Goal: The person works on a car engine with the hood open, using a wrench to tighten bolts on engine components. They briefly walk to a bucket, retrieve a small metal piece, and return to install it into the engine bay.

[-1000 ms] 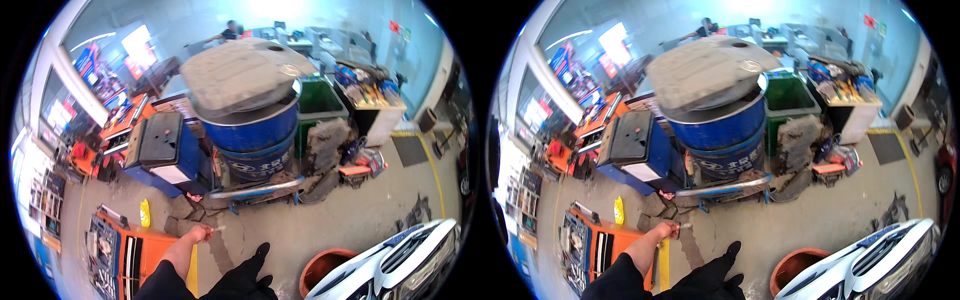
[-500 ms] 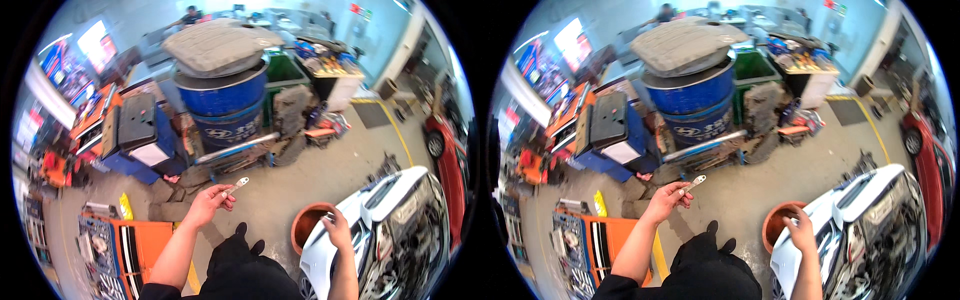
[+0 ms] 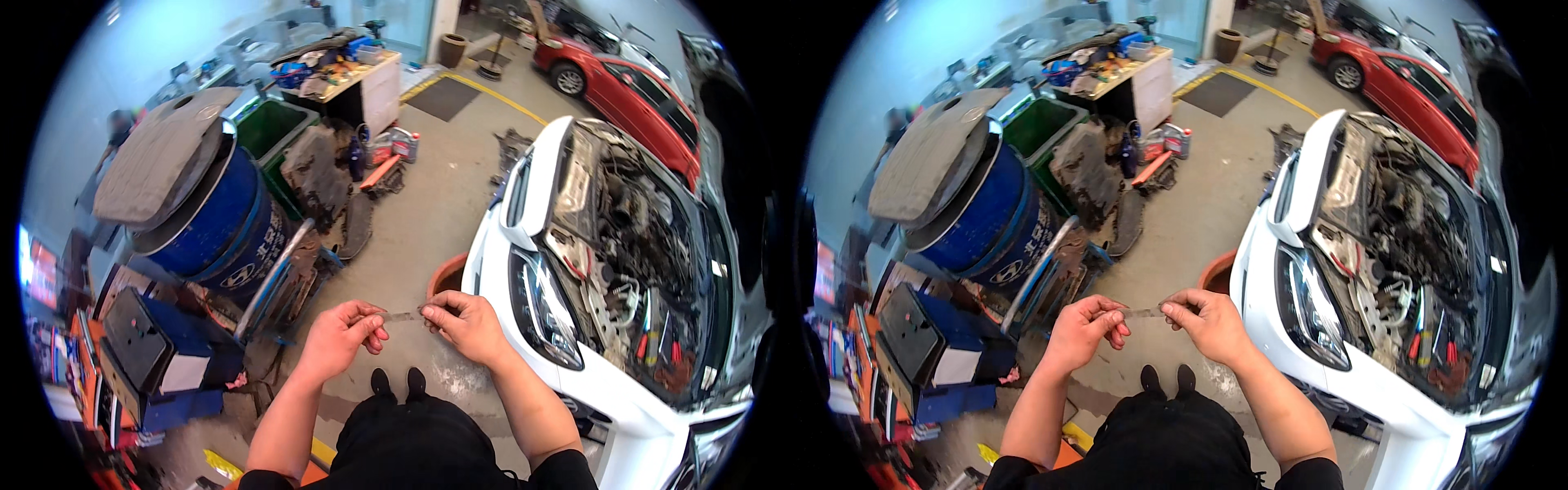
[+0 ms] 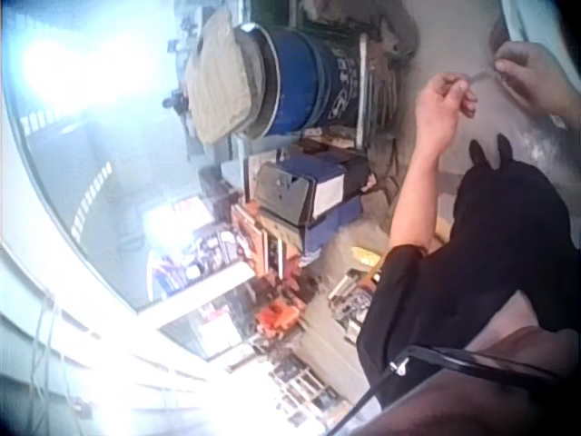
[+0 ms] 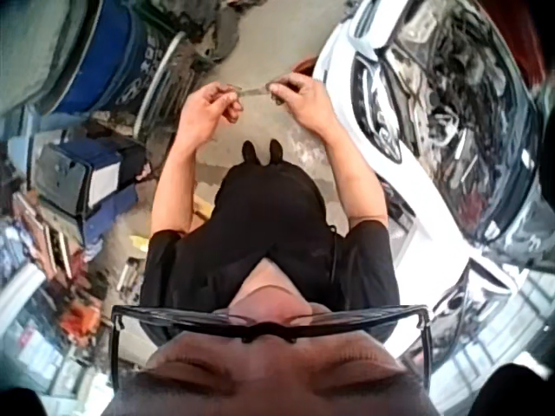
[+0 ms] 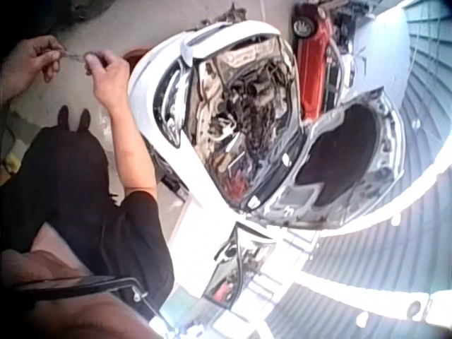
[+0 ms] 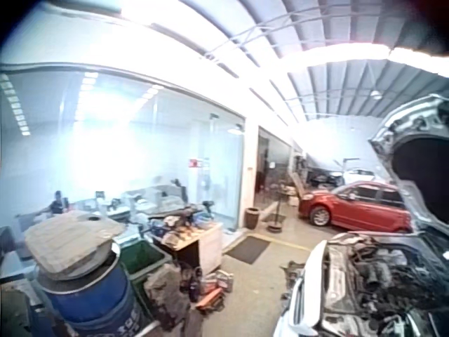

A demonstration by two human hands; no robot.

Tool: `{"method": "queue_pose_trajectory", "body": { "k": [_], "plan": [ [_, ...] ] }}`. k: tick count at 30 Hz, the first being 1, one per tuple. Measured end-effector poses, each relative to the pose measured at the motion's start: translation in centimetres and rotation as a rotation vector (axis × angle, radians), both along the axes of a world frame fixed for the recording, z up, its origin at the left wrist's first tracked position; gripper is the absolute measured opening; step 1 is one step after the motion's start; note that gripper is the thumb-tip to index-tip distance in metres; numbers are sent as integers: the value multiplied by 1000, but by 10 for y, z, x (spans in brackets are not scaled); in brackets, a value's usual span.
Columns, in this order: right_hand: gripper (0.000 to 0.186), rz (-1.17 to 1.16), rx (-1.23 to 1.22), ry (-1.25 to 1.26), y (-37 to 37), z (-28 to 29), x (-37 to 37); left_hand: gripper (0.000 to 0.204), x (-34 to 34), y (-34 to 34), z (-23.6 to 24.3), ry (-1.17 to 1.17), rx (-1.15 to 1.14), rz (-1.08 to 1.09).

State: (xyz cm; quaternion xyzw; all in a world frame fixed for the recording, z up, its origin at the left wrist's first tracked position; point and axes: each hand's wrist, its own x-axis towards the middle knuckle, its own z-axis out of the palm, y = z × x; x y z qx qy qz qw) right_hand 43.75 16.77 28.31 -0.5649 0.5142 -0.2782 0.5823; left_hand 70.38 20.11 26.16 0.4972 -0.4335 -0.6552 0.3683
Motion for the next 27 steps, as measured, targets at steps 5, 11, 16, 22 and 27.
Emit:
{"method": "queue_pose_trajectory", "body": {
  "k": [5,11,16,22,27],
  "plan": [
    [25,-160,6,-95,16,-18,-14,31,-14,-18,-12,281,81,-10],
    [26,-228,0,-90,21,-13,-19,34,-16,-29,-15,370,92,-45],
    [22,-268,-22,-160,17,-10,-17,27,-8,-36,-21,410,45,-7],
    [25,-230,-273,-74,9,7,-9,17,-4,-36,-2,311,-29,76],
    [29,-286,-135,-189,8,10,-9,18,-1,-34,3,322,-71,69]
  ]
}}
